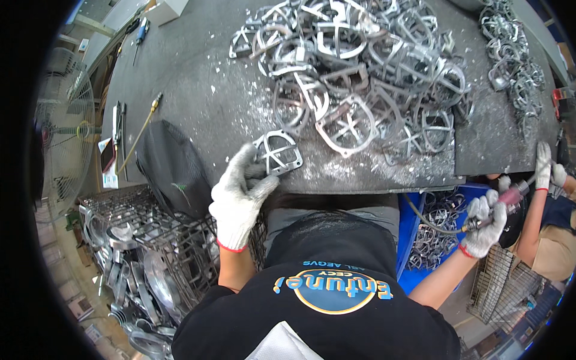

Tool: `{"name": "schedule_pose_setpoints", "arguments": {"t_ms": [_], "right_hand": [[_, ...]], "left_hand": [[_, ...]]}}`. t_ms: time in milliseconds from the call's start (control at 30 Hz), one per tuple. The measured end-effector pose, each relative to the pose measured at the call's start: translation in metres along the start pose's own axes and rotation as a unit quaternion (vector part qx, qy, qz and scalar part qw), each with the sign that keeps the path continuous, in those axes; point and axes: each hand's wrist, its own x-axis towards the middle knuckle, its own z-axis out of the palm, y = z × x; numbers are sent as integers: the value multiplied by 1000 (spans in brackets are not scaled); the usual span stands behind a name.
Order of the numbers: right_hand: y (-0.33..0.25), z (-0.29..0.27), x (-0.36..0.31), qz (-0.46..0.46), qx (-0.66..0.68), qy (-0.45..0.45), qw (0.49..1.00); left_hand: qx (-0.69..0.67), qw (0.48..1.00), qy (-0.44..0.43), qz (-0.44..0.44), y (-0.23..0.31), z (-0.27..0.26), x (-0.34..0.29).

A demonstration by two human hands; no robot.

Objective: The person picks up a metal frame part and deburrs its edges using a handheld pneumatic file, turning the part by hand to file various sections.

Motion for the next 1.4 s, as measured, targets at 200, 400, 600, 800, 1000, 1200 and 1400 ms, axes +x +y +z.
{"name": "schedule_pose_setpoints", "arguments": {"t_ms": [200,400,600,800,1000,1200,1400], "right_hand": [[-36,-5,-35,-66,-77,-57,993],[-73,-10,-43,-182,-179,-30,966],[-65,-1,-51,-123,-258,10,958],[-8,52,-45,-58,-382,-71,919],[36,83,-58,53,-508,-67,857],[59,94,-79,120,-508,-142,841],[65,108,-83,129,-566,-171,796]], "left_hand": [[316,920,83,218,-9,-10,-10],[321,902,62,283,-28,0,1],[-11,998,29,53,-9,7,-26],[-86,982,-57,156,-5,-8,-38],[-80,984,-35,154,1,-18,-47],[-73,986,-19,151,-4,-20,-50],[-27,985,-15,169,-11,-32,-55]]}}
